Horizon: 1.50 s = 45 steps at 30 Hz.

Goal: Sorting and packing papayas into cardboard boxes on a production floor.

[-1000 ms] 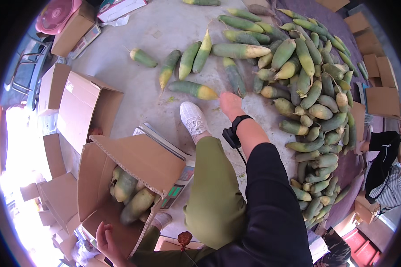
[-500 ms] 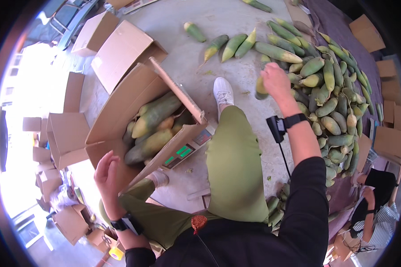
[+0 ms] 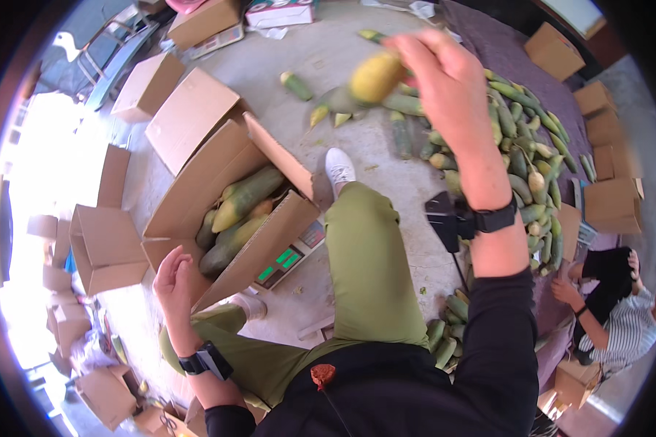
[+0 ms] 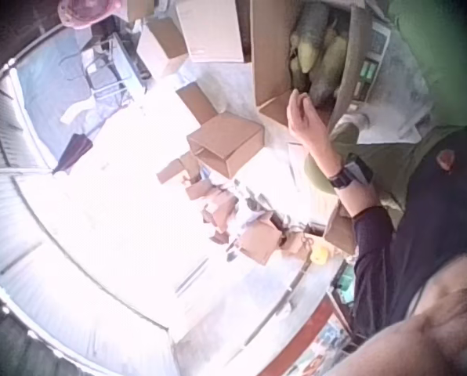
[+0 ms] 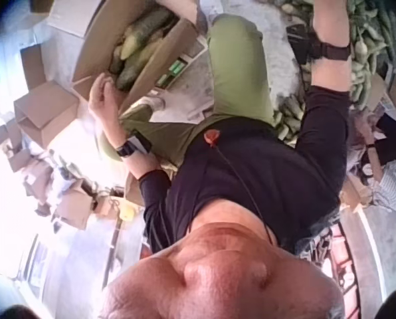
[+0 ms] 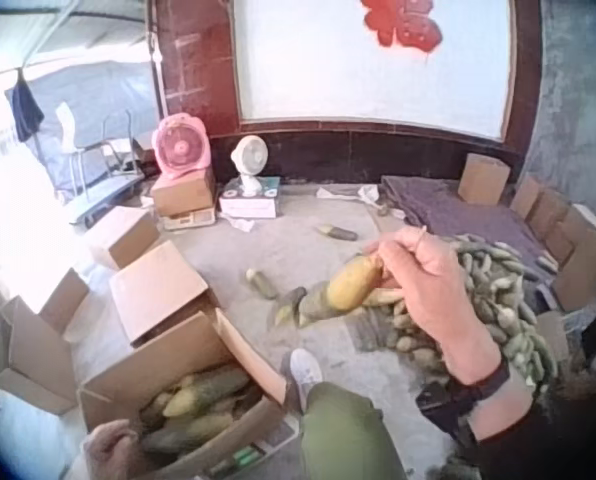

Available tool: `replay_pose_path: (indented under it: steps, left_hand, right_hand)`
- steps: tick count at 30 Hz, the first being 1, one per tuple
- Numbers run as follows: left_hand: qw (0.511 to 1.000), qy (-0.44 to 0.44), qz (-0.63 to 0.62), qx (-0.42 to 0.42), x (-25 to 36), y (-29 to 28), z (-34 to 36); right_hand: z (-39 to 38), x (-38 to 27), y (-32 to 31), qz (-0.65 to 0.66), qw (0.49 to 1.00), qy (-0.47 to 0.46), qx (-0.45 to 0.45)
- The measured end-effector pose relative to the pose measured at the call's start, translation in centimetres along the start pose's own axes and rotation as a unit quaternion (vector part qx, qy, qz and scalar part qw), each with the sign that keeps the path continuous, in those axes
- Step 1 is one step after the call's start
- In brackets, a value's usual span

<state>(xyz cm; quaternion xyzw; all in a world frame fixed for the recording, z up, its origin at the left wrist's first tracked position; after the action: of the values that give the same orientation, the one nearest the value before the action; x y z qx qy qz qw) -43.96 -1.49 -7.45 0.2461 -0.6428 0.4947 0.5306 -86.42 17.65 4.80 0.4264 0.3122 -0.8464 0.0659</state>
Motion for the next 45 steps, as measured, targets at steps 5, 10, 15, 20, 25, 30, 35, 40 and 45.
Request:
replay_pose_path:
  steps: [5, 10, 15, 20, 25, 30, 35, 40, 45]
  left_hand:
    - [0.999, 0.025, -0.033, 0.008, -0.9, -0.3, 0.1]
    - [0.999, 0.03, -0.006, -0.009, -1.2, 0.2, 0.3]
    - [0.999, 0.02, -0.019, -0.033, -1.5, -0.2, -0.1]
    - [0.998, 0.023, -0.004, -0.05, -1.6, 0.1, -0.2]
    - [0.999, 0.001, -0.007, -0.051, -1.8, 0.7, 0.1]
    - [0.998, -0.023, 0.019, -0.062, -1.7, 0.5, -0.1]
    - [0.998, -0.009, 0.029, -0.051, -1.6, 1.1, 0.0]
    - [0.997, -0.004, 0.042, -0.06, -1.9, 1.0, 0.0]
    - [0.997, 0.01, 0.054, -0.059, -1.9, 1.1, 0.0]
  right_hand:
    - [1.5, -7.0, 2.9, 0.19, 0.981, 0.017, -0.04]
    - [0.0, -6.7, 9.7, 0.183, 0.98, 0.013, -0.074]
    - [-4.1, -8.0, 14.6, -0.034, 0.991, -0.121, -0.05]
    - [-10.4, -9.8, 20.3, -0.149, 0.939, -0.243, -0.194]
    - [-15.4, -7.1, 25.2, -0.22, 0.885, -0.261, -0.315]
    - [-16.1, -6.7, 25.4, -0.14, 0.899, -0.221, -0.351]
    - [-13.5, -7.6, 20.7, -0.003, 0.929, -0.174, -0.325]
    - [-10.1, -5.4, 13.5, 0.074, 0.967, -0.106, -0.218]
    - [-8.9, 2.9, 8.1, 0.029, 0.994, 0.029, -0.105]
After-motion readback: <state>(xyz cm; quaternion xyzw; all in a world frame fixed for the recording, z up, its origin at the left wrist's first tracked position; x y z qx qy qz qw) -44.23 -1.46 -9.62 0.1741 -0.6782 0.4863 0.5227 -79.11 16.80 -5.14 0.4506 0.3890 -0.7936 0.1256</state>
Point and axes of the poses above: each hand's wrist, its own z-axis towards the middle knuckle, its own y-axis out of the palm, x = y × z, the point moved 4 cm from there along z, towards the middle knuckle, and after that the axes turned 10 degrees about -z, right-handed, at the moved point
